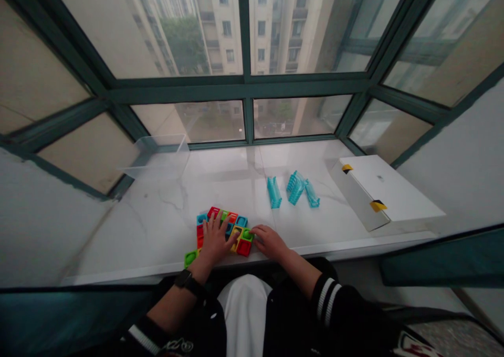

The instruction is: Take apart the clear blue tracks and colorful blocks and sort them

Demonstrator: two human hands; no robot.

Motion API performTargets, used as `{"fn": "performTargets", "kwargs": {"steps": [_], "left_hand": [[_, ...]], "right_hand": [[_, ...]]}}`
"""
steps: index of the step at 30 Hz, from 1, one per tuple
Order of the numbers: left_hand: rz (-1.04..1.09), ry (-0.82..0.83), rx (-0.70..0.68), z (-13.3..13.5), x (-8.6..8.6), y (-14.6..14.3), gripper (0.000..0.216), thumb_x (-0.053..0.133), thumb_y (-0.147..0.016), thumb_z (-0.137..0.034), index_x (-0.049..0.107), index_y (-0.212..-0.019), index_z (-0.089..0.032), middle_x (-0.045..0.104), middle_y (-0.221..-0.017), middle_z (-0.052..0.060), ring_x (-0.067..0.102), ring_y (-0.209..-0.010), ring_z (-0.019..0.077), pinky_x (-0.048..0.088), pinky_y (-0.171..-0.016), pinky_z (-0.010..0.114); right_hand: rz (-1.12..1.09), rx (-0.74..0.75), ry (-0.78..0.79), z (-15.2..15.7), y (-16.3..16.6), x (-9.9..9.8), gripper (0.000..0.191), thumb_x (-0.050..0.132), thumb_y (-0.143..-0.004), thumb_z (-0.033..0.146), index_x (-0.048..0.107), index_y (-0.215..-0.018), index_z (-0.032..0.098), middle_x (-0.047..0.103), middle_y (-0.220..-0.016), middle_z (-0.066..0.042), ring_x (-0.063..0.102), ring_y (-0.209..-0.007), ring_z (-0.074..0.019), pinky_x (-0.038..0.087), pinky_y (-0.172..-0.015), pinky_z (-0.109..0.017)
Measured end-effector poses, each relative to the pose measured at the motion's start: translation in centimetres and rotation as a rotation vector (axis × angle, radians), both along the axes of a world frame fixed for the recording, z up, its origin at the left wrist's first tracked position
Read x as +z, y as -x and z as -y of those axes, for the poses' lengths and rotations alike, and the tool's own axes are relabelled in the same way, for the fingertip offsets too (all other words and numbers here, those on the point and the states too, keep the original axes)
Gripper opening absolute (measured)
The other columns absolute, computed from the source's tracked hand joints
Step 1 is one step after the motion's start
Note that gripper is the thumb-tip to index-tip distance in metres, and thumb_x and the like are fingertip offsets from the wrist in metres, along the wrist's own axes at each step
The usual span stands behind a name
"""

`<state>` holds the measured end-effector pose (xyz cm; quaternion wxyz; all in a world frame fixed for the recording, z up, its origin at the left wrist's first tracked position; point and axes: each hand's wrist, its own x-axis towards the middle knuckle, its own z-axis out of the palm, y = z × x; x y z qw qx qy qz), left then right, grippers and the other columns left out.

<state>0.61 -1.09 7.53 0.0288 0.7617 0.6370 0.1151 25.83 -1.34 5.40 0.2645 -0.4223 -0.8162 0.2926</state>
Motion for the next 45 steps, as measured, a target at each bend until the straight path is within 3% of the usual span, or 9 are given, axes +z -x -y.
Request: {"fn": "performTargets", "kwargs": {"steps": [4, 10, 16, 22, 26, 30, 33, 38, 45], "left_hand": [[0.014, 0.059, -0.228, 0.2, -0.4, -0.6, 0.074, 0.058, -0.092, -0.068, 0.044, -0.158, -0.037, 0.036, -0.171, 0.004, 0.024, -0.158, 0.0406, 0.008, -0.129, 0.067], [0.012, 0.078, -0.231, 0.0, -1.0, -0.6, 0.071, 0.057, -0.094, -0.066, 0.044, -0.158, -0.038, 0.037, -0.17, 0.003, 0.025, -0.158, 0.0402, 0.008, -0.128, 0.067], [0.017, 0.083, -0.241, -0.1, -1.1, -0.4, 0.07, 0.057, -0.095, -0.063, 0.043, -0.159, -0.037, 0.037, -0.17, 0.004, 0.022, -0.159, 0.0393, 0.007, -0.128, 0.068], [0.008, 0.09, -0.26, -0.3, -1.0, -0.2, 0.07, 0.058, -0.096, -0.057, 0.042, -0.16, -0.034, 0.036, -0.171, 0.005, 0.023, -0.159, 0.0395, 0.007, -0.129, 0.066], [-0.003, 0.095, -0.267, -0.5, -1.1, 0.1, 0.07, 0.058, -0.096, -0.055, 0.042, -0.16, -0.033, 0.035, -0.171, 0.005, 0.023, -0.16, 0.0389, 0.007, -0.129, 0.066], [-0.018, 0.115, -0.248, -0.9, -1.1, 1.3, 0.068, 0.058, -0.096, -0.051, 0.043, -0.159, -0.031, 0.038, -0.17, 0.006, 0.022, -0.16, 0.0385, 0.007, -0.129, 0.067], [-0.02, 0.122, -0.23, -1.3, -1.1, 2.8, 0.067, 0.058, -0.097, -0.052, 0.045, -0.158, -0.029, 0.04, -0.168, 0.007, 0.024, -0.159, 0.0382, 0.009, -0.129, 0.066], [-0.007, 0.105, -0.238, -1.7, -1.2, 4.5, 0.066, 0.058, -0.096, -0.056, 0.047, -0.157, -0.031, 0.042, -0.167, 0.005, 0.027, -0.159, 0.0356, 0.012, -0.13, 0.062], [-0.01, 0.081, -0.235, -1.6, -1.1, 4.4, 0.066, 0.059, -0.095, -0.056, 0.05, -0.155, -0.031, 0.041, -0.168, 0.005, 0.029, -0.157, 0.0369, 0.012, -0.13, 0.062]], "right_hand": [[-0.015, 0.014, 0.009, 0.0, 0.0, -0.3, 0.042, 0.067, -0.089, 0.012, 0.066, -0.129, 0.025, 0.068, -0.129, -0.009, 0.065, -0.119, -0.0246, 0.053, -0.107, -0.043], [0.039, -0.019, -0.013, 0.0, -0.4, -0.5, 0.035, 0.071, -0.087, 0.014, 0.065, -0.12, 0.024, 0.07, -0.123, -0.009, 0.066, -0.115, -0.0252, 0.052, -0.104, -0.042], [0.004, -0.199, -0.001, 0.1, -1.9, -1.3, 0.026, 0.077, -0.081, 0.024, 0.061, -0.102, 0.023, 0.067, -0.102, -0.005, 0.064, -0.095, -0.0234, 0.054, -0.088, -0.038], [-0.437, -0.409, 0.308, -0.1, -3.2, -1.6, 0.03, 0.073, -0.079, 0.034, 0.057, -0.101, 0.024, 0.065, -0.088, 0.0, 0.064, -0.075, -0.0189, 0.055, -0.075, -0.036], [-0.807, -0.472, 0.518, -0.6, -3.0, -0.7, 0.046, 0.075, -0.072, 0.03, 0.058, -0.115, 0.026, 0.07, -0.102, -0.002, 0.068, -0.094, -0.0228, 0.057, -0.084, -0.04], [-0.928, -0.435, 0.555, -0.9, -2.9, 0.4, 0.069, 0.079, -0.069, 0.023, 0.056, -0.133, 0.03, 0.07, -0.113, -0.002, 0.069, -0.106, -0.0237, 0.055, -0.097, -0.043], [-0.908, -0.413, 0.519, -0.7, -3.0, 0.9, 0.073, 0.08, -0.072, 0.024, 0.054, -0.14, 0.032, 0.07, -0.113, -0.001, 0.07, -0.106, -0.0234, 0.054, -0.102, -0.046], [-0.78, -0.376, 0.473, -0.7, -3.7, 1.3, 0.062, 0.077, -0.081, 0.039, 0.054, -0.139, 0.029, 0.07, -0.123, -0.006, 0.071, -0.106, -0.025, 0.058, -0.099, -0.049], [-0.441, -0.411, 0.313, -1.4, -7.8, -1.1, 0.051, 0.066, -0.09, 0.049, 0.058, -0.135, 0.024, 0.074, -0.116, -0.008, 0.071, -0.108, -0.0258, 0.059, -0.094, -0.045]]}}
